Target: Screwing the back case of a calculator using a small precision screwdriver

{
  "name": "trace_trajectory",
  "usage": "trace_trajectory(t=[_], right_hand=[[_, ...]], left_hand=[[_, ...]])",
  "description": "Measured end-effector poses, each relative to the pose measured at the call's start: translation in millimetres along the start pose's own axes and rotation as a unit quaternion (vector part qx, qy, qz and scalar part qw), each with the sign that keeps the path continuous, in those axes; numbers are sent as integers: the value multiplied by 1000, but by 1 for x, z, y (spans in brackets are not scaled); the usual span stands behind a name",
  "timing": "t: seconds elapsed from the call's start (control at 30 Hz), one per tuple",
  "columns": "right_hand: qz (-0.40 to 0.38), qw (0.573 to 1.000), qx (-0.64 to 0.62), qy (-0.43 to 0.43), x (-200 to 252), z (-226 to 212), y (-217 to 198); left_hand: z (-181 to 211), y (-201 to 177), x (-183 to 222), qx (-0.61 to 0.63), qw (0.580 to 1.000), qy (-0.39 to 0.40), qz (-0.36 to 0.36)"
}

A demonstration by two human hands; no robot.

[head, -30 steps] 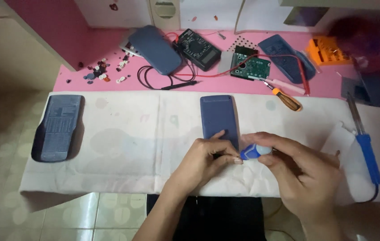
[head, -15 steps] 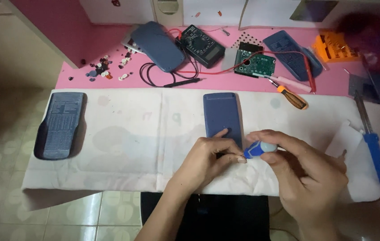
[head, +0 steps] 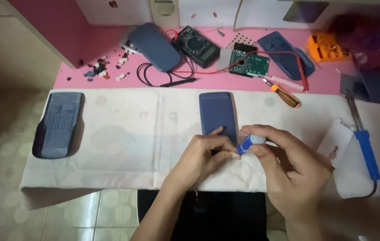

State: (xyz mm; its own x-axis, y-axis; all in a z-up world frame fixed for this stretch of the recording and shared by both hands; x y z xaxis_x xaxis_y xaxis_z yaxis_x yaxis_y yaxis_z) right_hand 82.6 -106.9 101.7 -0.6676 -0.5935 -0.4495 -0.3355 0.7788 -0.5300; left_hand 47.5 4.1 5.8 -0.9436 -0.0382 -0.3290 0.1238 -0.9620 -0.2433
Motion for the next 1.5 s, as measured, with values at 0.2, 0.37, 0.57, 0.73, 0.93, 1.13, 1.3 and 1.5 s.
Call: trace_trajectory(t=[0.2,0.37,0.57,0.73,0.93,1.13,1.3,1.5], right_hand=[[-8,999,-39,1,0,0,2],[-141,978,-152,37,-5,9,0],[-175,985,2,-2,-14,5,-3],[-146,989,17,-9,-13,6,-3],[-130,991,30,-4,-12,4,-3],[-108,994,-1,-21,-9,3,-1],[-52,997,-55,27,-8,11,-3],[49,995,-65,-62,-32,41,-22]], left_hand=[[9,-3,-1,6,1000,-3,1],[6,-5,-1,25,999,-22,-3],[5,-2,-1,0,1000,-1,-2],[0,-1,0,2,1000,3,2],[7,-3,-1,9,1000,-4,3],[-1,-1,0,-4,1000,2,-2],[3,1,0,-14,1000,8,0],[7,-10,0,-47,997,-22,55]])
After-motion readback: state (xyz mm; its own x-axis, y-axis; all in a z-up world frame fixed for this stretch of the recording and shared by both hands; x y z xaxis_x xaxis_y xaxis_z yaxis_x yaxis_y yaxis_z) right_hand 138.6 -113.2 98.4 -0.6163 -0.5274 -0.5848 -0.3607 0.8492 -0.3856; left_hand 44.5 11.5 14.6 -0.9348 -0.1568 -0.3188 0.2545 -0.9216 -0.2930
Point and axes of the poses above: each hand's wrist, its own x-axis away from the middle knuckle, its own y-axis out of the palm, z = x × y, the point moved 5 cm from there along -x, towards the middle knuckle, and after that the axes turned 6 degrees about -z, right-handed, at the moved point
